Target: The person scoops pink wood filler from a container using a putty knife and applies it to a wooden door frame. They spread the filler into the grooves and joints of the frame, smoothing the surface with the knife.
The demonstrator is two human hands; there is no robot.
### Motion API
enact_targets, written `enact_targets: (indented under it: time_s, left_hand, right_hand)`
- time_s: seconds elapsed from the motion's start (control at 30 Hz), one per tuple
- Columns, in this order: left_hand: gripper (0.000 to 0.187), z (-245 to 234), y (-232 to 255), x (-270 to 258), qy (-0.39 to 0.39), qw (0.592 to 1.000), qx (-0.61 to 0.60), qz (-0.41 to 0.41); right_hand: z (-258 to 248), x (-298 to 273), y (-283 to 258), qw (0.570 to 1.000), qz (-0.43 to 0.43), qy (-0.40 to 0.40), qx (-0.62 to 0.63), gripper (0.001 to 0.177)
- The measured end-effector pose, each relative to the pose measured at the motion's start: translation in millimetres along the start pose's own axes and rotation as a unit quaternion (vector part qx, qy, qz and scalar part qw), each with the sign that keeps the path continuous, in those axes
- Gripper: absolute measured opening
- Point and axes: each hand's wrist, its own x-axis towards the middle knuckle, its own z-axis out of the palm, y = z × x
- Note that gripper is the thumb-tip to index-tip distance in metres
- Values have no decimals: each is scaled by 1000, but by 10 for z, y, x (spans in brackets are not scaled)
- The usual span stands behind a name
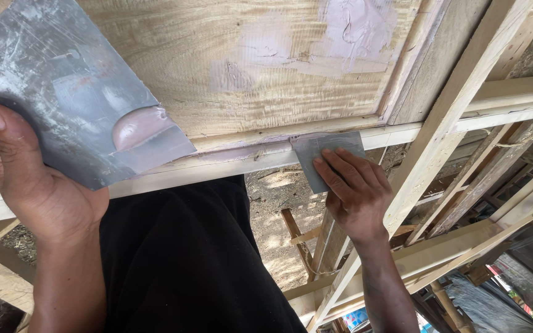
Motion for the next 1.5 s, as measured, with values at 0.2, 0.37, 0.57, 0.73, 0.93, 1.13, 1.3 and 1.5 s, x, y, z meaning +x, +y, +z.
enact_targets:
  time_s: [0.2,0.37,0.57,0.73,0.93,1.13,1.3,1.5]
  left_hand:
    - [53,34,-21,7,0,1000,-2,5]
    - [54,58,-32,17,-10,1000,14,24]
    - [55,39,-49,-12,-15,999,29,29]
    - [53,45,-60,-64,-2,1000,16,26]
    - [53,-34,-114,-143,8,1000,8,17]
    - [54,-51,-110,-168,16,999,20,20]
    - [53,-18,-106,-155,24,1000,0,15]
    - [52,-63,-144,-178,27,1000,-10,7]
  right_hand:
    - [-231,30,117,1000,9,-2,25,37]
    - [-299,323,167,999,10,-10,31,39]
    - [-321,640,137,998,-12,-57,34,35]
    - [-352,736,129,996,-24,-83,34,31]
    - [-352,719,60,995,-35,-80,42,33]
    - [-332,703,81,994,-36,-91,45,32]
    - [-326,696,145,993,-43,-102,48,35]
    - [-392,650,303,987,-66,-124,82,37]
